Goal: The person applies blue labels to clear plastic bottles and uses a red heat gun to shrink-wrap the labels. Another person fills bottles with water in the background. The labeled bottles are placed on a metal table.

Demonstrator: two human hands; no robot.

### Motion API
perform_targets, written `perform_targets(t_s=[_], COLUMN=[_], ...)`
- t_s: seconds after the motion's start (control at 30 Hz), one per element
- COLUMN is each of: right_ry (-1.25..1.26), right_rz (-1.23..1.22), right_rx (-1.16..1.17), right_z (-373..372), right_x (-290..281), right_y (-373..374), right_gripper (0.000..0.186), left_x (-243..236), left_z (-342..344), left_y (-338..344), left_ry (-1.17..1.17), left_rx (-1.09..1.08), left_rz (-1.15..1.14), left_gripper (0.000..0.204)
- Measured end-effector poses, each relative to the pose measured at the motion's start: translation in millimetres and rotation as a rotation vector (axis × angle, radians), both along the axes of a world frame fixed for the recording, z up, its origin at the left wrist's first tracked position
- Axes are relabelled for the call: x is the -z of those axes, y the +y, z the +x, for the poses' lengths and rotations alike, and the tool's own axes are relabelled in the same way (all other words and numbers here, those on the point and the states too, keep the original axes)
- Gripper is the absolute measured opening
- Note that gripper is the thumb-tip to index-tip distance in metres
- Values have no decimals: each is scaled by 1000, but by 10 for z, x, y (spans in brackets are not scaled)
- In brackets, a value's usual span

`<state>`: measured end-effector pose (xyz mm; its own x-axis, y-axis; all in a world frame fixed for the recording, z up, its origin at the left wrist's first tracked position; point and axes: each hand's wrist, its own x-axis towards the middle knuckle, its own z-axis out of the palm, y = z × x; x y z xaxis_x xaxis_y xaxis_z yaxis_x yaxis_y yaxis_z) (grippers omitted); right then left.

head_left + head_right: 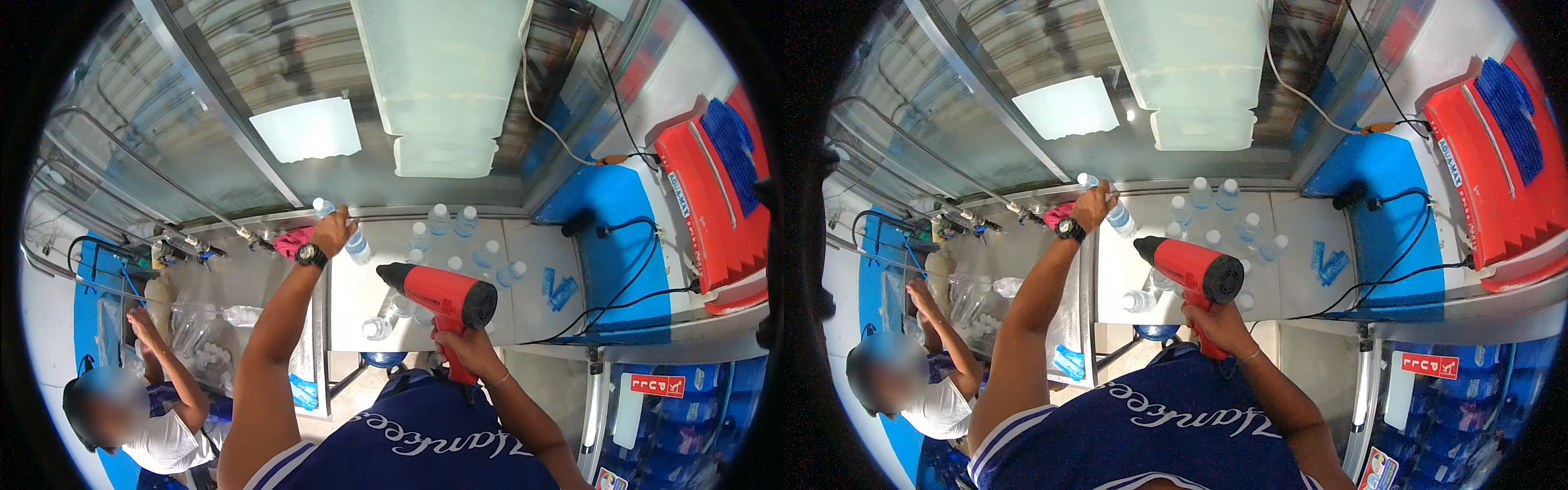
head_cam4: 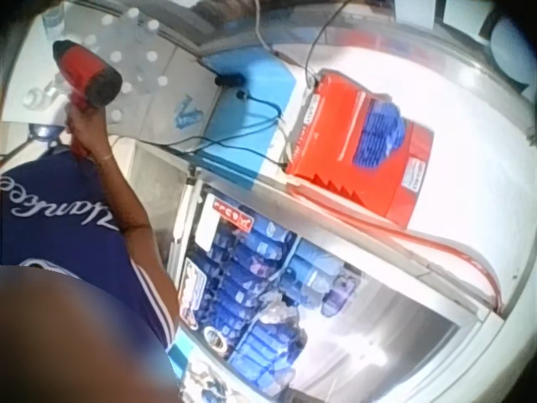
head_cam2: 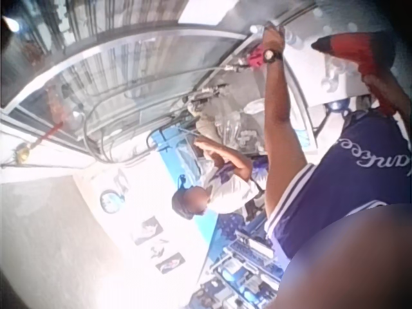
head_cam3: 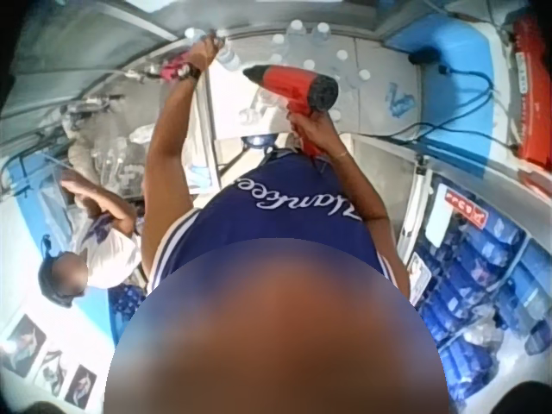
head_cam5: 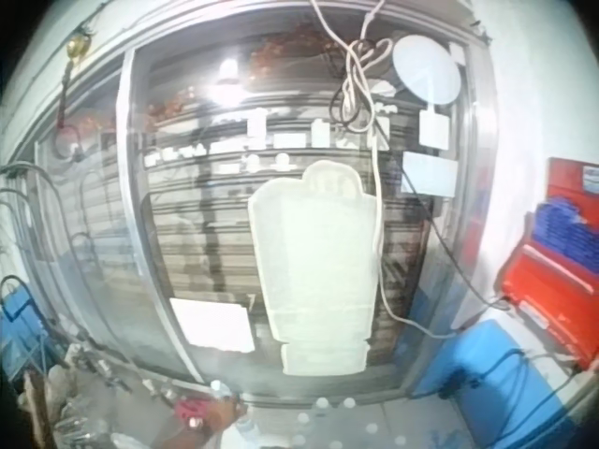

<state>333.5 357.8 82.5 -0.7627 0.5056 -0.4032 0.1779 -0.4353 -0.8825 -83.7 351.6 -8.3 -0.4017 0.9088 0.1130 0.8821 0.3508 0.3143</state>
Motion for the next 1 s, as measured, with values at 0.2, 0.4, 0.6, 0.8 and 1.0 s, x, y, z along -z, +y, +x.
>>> perform_targets(t_s=[0.2,0.4,0.6,0.8,1.0], right_ry=[62,80,76,70,87], right_rz=[-54,-13,-44,-67,-119], right_rx=[42,39,68,111,120], right_z=[-76,-176,-109,17,471], right_x=[-9,-9,-29,-42,-291], right_y=[17,58,49,32,-52], right_gripper=[35,35,33,33,36], left_x=[247,221,141,-121,-520], left_z=[-291,-399,-329,-145,586], left_y=[197,324,491,450,-530], left_ry=[178,147,14,134,-142], left_rx=[-46,-148,-307,-295,66], left_rz=[-9,-76,-154,-125,-84], left_gripper=[37,48,72,87,70])
